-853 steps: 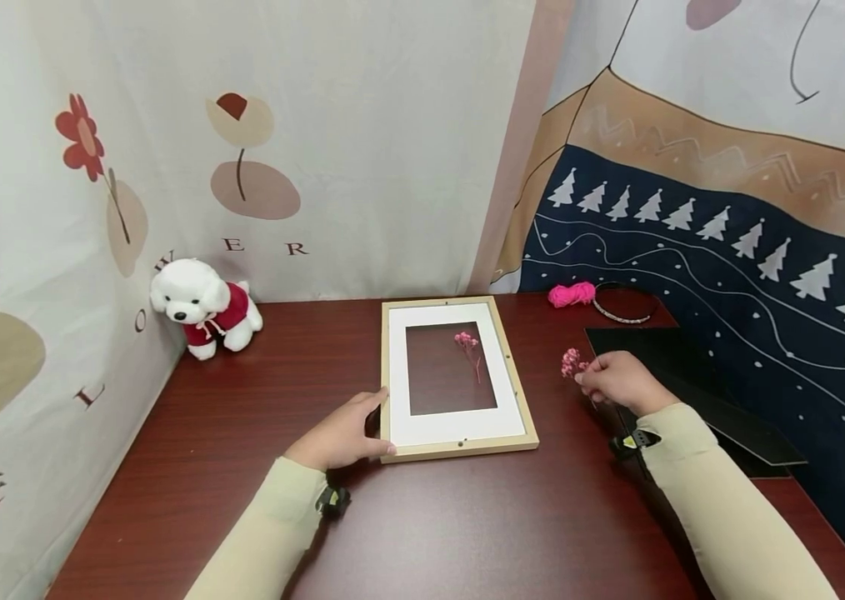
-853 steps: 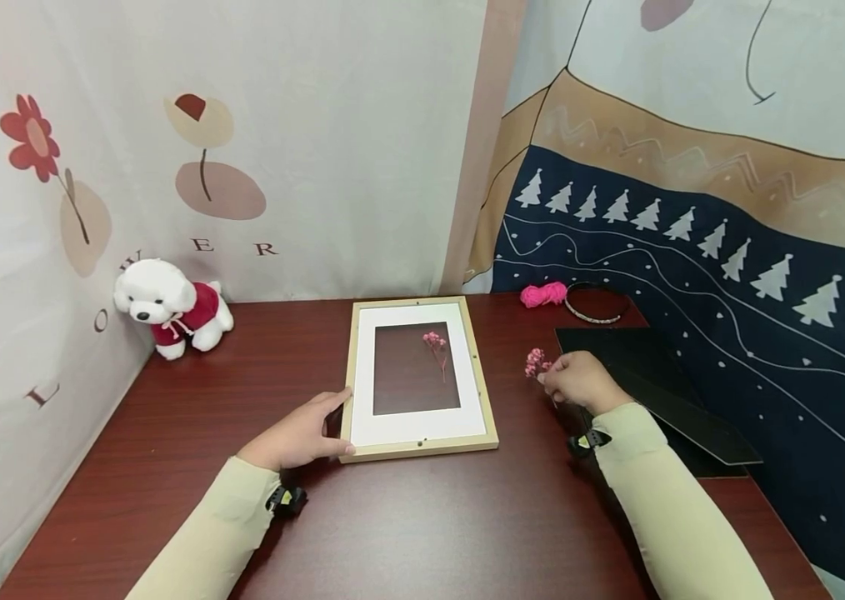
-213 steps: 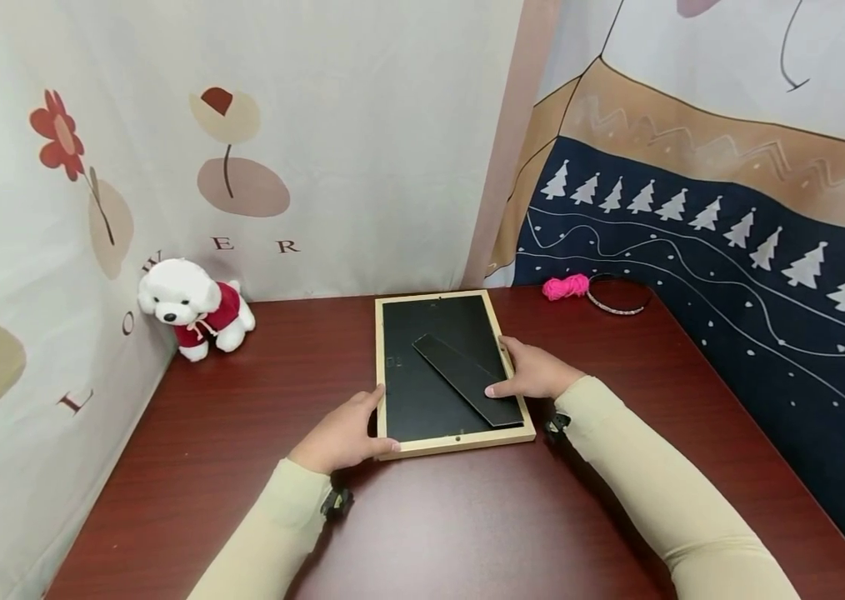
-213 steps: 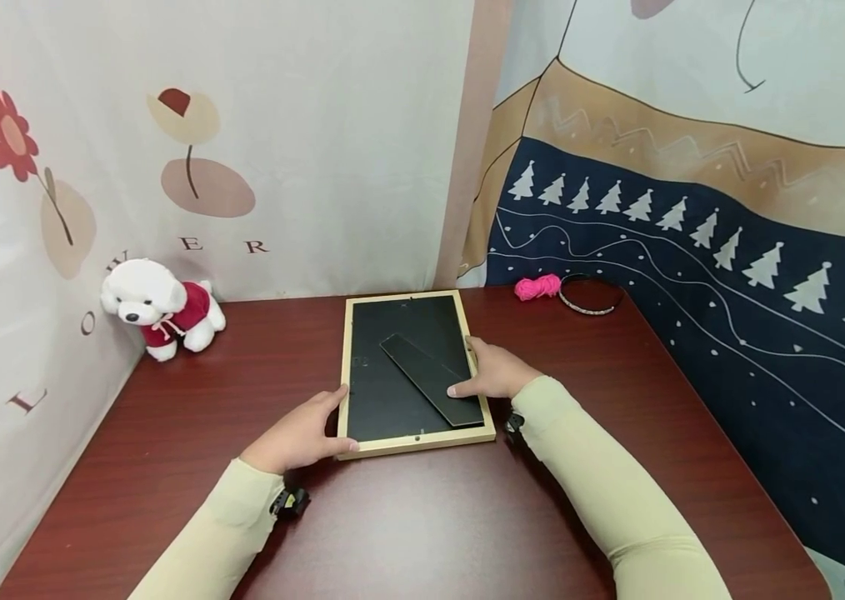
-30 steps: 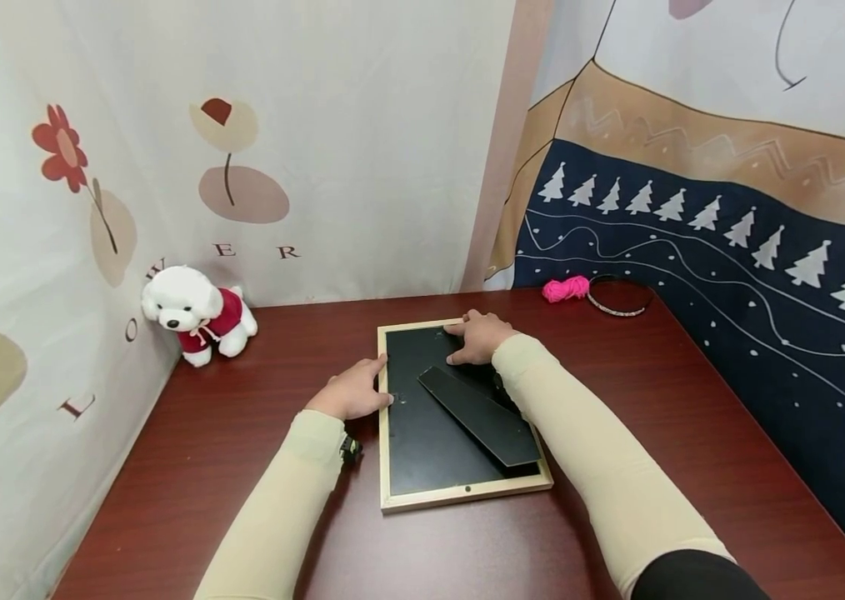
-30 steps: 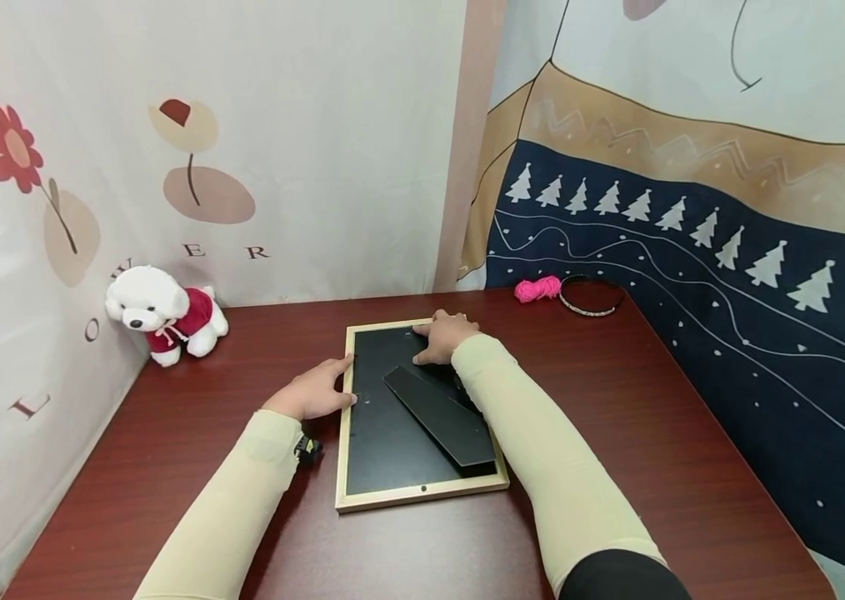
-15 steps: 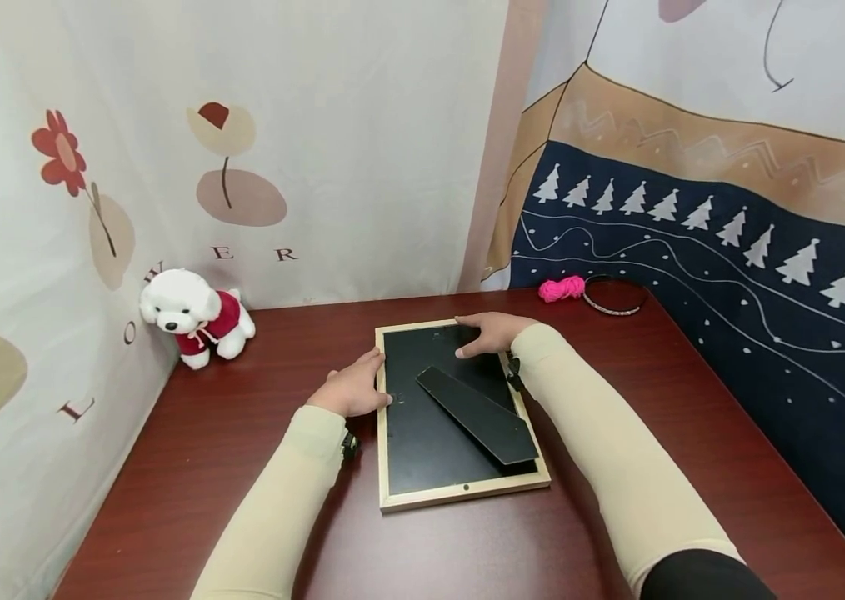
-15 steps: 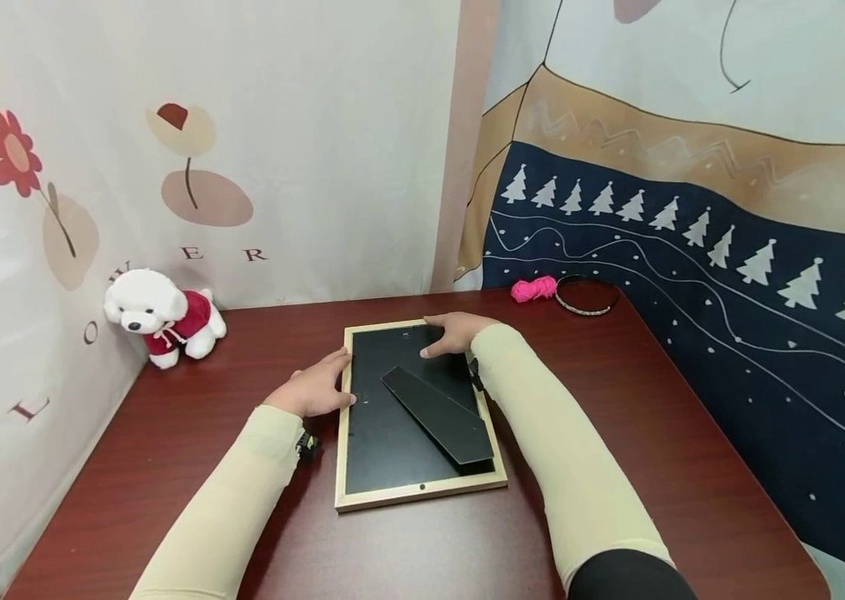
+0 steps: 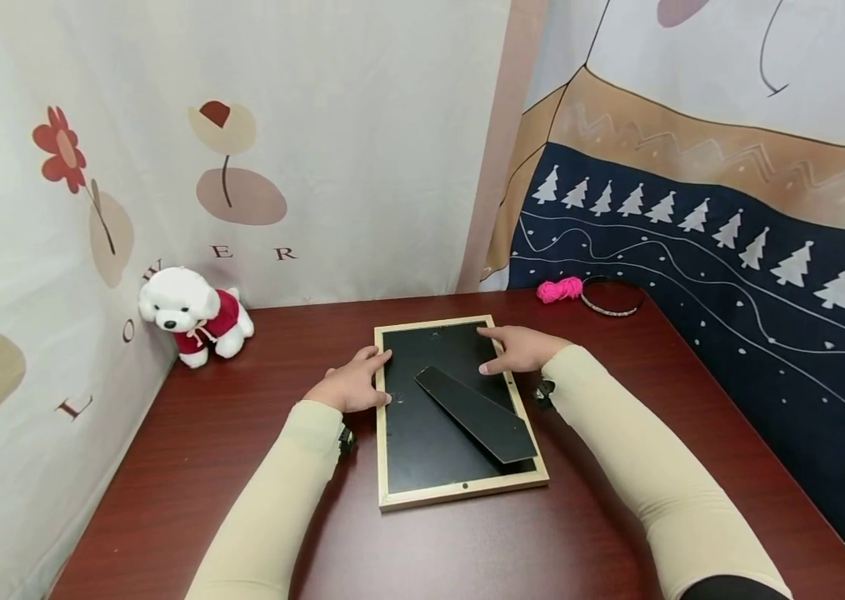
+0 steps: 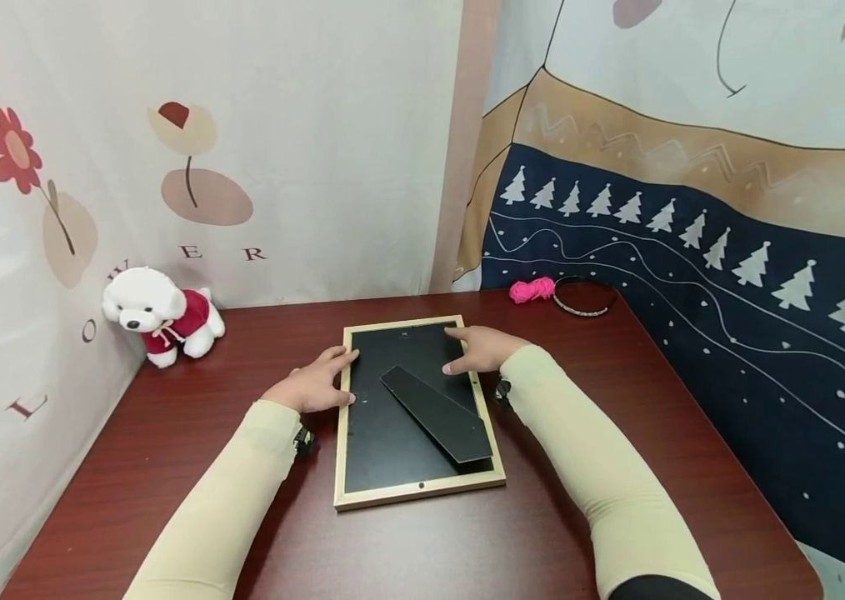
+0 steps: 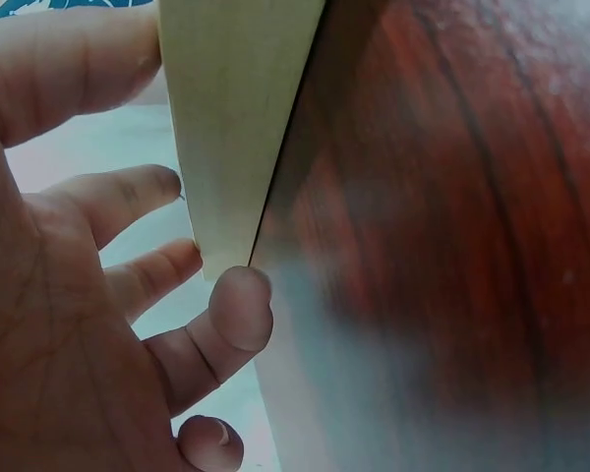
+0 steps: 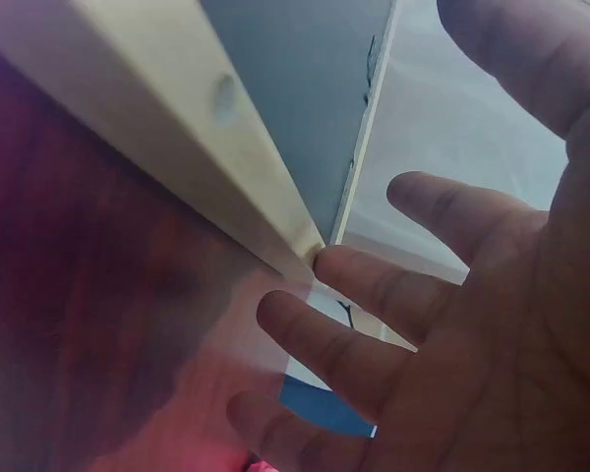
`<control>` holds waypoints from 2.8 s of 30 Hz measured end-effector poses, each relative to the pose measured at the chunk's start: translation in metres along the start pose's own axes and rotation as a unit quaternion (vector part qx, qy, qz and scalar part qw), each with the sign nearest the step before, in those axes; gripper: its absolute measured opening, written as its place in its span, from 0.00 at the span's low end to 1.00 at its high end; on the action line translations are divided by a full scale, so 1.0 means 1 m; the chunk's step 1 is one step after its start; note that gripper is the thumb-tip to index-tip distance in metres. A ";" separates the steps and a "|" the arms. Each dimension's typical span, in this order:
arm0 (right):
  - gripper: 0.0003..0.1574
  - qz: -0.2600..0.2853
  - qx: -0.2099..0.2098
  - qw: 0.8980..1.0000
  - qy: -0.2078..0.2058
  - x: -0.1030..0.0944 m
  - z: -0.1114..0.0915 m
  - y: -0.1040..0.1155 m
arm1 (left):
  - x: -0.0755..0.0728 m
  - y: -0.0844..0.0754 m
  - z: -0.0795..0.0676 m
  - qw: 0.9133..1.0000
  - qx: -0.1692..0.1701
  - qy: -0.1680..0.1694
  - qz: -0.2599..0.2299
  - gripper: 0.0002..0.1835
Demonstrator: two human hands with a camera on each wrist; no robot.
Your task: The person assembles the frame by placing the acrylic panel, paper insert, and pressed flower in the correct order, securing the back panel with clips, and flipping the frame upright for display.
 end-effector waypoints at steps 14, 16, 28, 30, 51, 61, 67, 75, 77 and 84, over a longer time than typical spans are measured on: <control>0.54 0.018 -0.009 1.000 -0.017 0.012 -0.043 -0.008 | 0.000 -0.001 0.001 1.000 -0.004 -0.001 0.010 0.49; 0.54 0.020 -0.009 1.000 -0.017 0.014 -0.048 -0.008 | -0.001 -0.002 0.000 1.000 -0.004 0.001 0.008 0.49; 0.53 0.028 -0.024 0.999 -0.018 0.014 -0.059 -0.007 | -0.006 -0.006 0.000 1.000 0.000 -0.020 -0.009 0.50; 0.54 0.028 -0.020 0.999 -0.016 0.016 -0.060 -0.008 | -0.005 -0.006 0.000 1.000 -0.002 -0.023 -0.018 0.48; 0.54 0.012 -0.011 1.000 -0.021 0.022 -0.063 -0.011 | 0.001 -0.003 -0.010 0.999 -0.008 -0.041 -0.004 0.46; 0.51 0.027 -0.007 0.998 -0.050 0.019 -0.064 -0.001 | 0.006 0.003 -0.015 0.997 -0.014 -0.064 -0.043 0.44; 0.57 0.055 0.016 0.997 -0.059 0.020 -0.062 0.001 | 0.008 0.006 -0.011 0.985 -0.010 -0.058 -0.164 0.40; 0.59 0.066 0.026 0.995 -0.076 0.019 -0.060 -0.003 | 0.008 0.007 -0.008 0.969 -0.014 -0.043 -0.243 0.40; 0.58 0.074 0.018 0.993 -0.094 0.016 -0.059 -0.002 | 0.005 0.007 -0.008 0.957 -0.014 -0.047 -0.285 0.41; 0.54 0.108 -0.018 0.982 -0.153 -0.002 -0.056 0.005 | -0.006 0.008 -0.007 0.904 -0.014 -0.064 -0.422 0.46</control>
Point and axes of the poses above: each hand's wrist, its own z-axis towards the middle knuckle, its own x-axis out of the palm, y = z × x, the point moved 8 cm from there along z, towards the middle knuckle, and after that the axes turned 10 degrees about -y, right-handed, at the moved point
